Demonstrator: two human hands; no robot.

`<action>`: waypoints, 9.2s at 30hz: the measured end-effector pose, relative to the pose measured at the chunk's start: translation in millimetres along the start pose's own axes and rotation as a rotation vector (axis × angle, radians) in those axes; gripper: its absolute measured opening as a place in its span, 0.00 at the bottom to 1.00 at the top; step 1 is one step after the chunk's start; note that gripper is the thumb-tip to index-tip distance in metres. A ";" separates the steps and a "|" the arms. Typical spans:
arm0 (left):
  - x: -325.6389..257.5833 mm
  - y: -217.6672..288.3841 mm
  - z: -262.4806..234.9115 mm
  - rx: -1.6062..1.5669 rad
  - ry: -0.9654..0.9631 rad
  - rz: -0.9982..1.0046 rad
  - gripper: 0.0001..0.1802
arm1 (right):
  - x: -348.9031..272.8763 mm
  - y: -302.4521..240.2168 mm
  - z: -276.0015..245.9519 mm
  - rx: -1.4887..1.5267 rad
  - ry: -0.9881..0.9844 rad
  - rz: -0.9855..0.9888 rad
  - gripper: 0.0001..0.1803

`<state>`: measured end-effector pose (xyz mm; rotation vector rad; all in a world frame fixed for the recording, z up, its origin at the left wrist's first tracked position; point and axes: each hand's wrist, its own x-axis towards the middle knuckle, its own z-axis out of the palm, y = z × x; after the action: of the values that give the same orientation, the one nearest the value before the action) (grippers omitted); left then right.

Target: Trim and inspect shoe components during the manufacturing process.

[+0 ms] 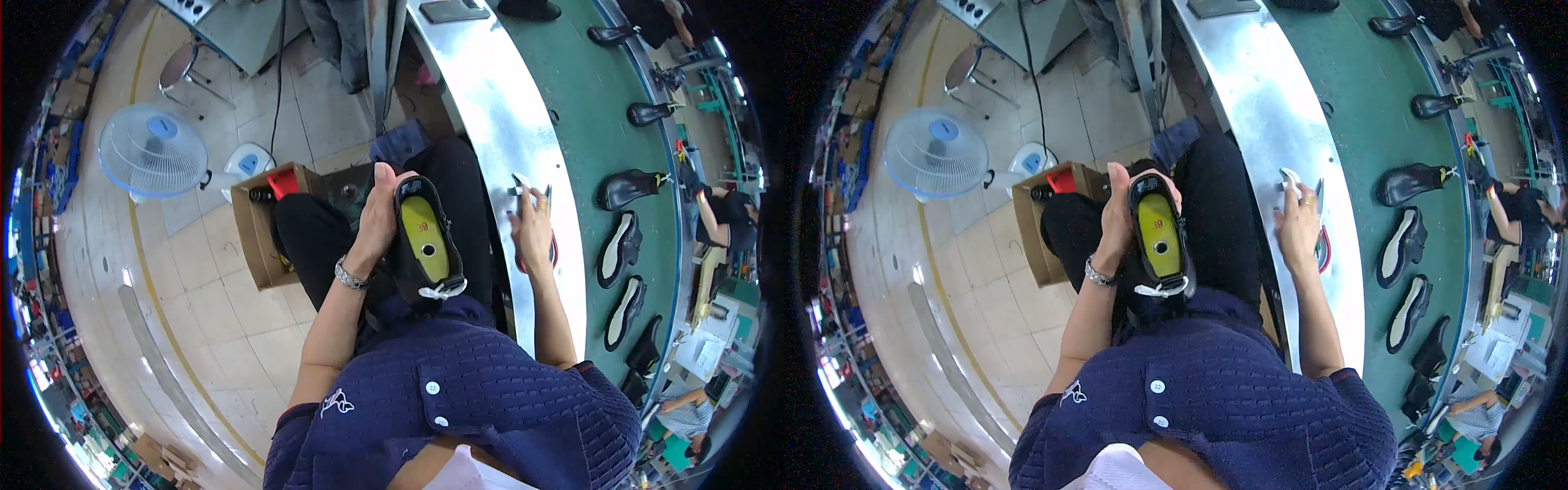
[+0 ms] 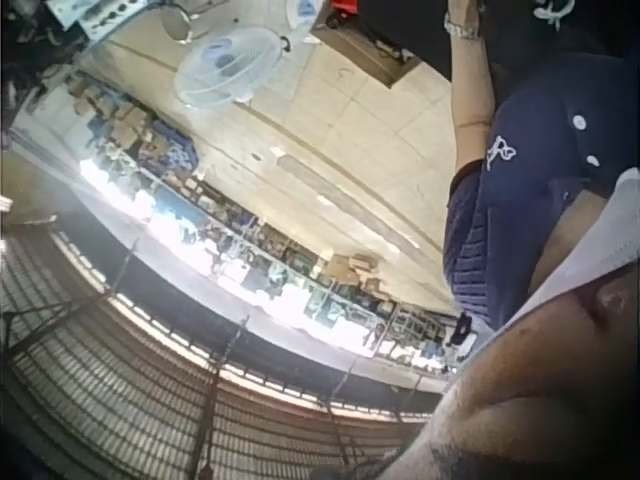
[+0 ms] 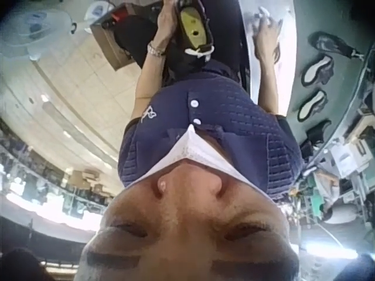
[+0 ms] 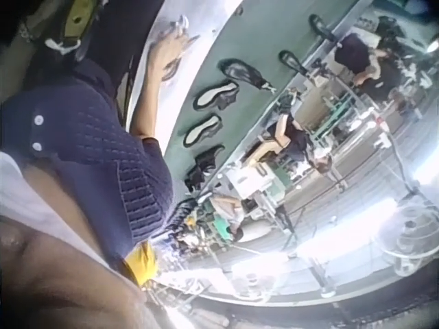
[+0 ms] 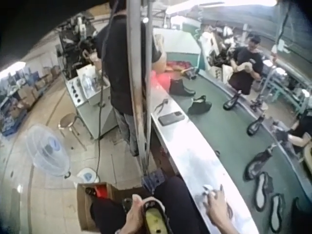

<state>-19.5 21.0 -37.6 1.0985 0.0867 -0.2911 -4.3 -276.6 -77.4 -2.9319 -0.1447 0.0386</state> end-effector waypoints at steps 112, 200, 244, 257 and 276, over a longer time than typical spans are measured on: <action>-63.9 -14.4 22.3 0.385 -0.140 0.172 0.63 | 63.2 -139.6 -121.8 1.237 -0.248 -0.447 0.10; -28.4 2.5 -77.8 0.372 0.599 0.284 0.16 | 58.9 -229.2 -75.5 0.504 -0.206 -0.705 0.41; -72.9 1.2 -42.2 0.892 0.813 0.447 0.09 | -90.5 79.6 21.9 0.263 -0.066 0.471 0.25; -65.0 -8.8 -31.7 1.065 0.889 0.541 0.07 | -49.7 -103.6 -80.0 1.445 -1.138 0.097 0.34; -67.3 -0.9 -29.6 1.312 0.754 0.696 0.02 | -60.9 -144.7 -66.0 1.056 -0.765 0.148 0.21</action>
<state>-82.1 59.6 -37.5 2.3963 0.1826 0.8465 -76.1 -155.1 17.8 -1.7404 -0.0018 0.9339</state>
